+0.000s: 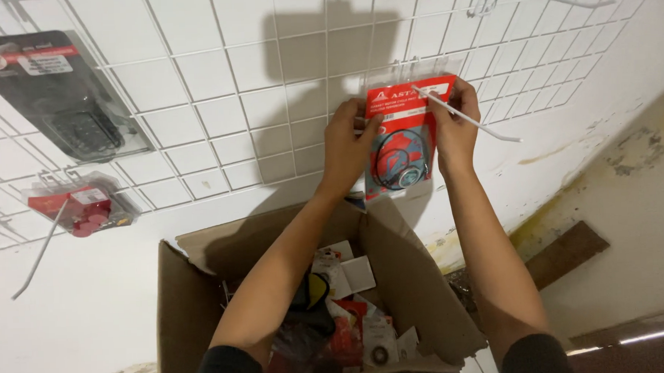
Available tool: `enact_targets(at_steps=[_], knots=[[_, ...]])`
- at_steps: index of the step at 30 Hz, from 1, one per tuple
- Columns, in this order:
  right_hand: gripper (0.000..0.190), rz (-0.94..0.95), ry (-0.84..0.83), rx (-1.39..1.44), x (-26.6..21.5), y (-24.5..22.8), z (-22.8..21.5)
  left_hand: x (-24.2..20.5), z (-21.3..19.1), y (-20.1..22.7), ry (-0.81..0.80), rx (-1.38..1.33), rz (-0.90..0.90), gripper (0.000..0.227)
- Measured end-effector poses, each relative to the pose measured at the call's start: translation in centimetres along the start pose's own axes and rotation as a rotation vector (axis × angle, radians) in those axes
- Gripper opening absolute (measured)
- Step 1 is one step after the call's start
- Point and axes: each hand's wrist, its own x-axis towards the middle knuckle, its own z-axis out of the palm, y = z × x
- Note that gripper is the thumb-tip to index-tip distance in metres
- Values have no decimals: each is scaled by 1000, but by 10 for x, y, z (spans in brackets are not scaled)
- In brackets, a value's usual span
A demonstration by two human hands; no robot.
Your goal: The person wipes packaged auto parts and hangs them on a wire storage rack.
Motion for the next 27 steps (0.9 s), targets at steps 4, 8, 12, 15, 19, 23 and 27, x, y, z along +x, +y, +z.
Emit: enact_targets(at_steps=[4,8,12,15,19,23,27], knots=[[34,-3,-7,-25,-4,2,-2,-2,-8,1,-4,13,5,23],[52,6,61,-44,-15,-13,0,-12,-17,7,-67,14,-9,30],[67,155,24,-49,-22,-23,3,-24,-23,12,-176,15,-117,31],[70,143,-13,-12,-14,2,-11,-29,-16,-8,-204,32,-91,31],[67,94,14,-11,-7,4,-20,-32,-14,-6,-180,68,36,30],[53,161,-59,122,-8,-10,-23,-34,-14,3,-173,115,38,27],[43,123,-33,197,-11,-21,-22,-35,-13,9,-148,153,15,27]])
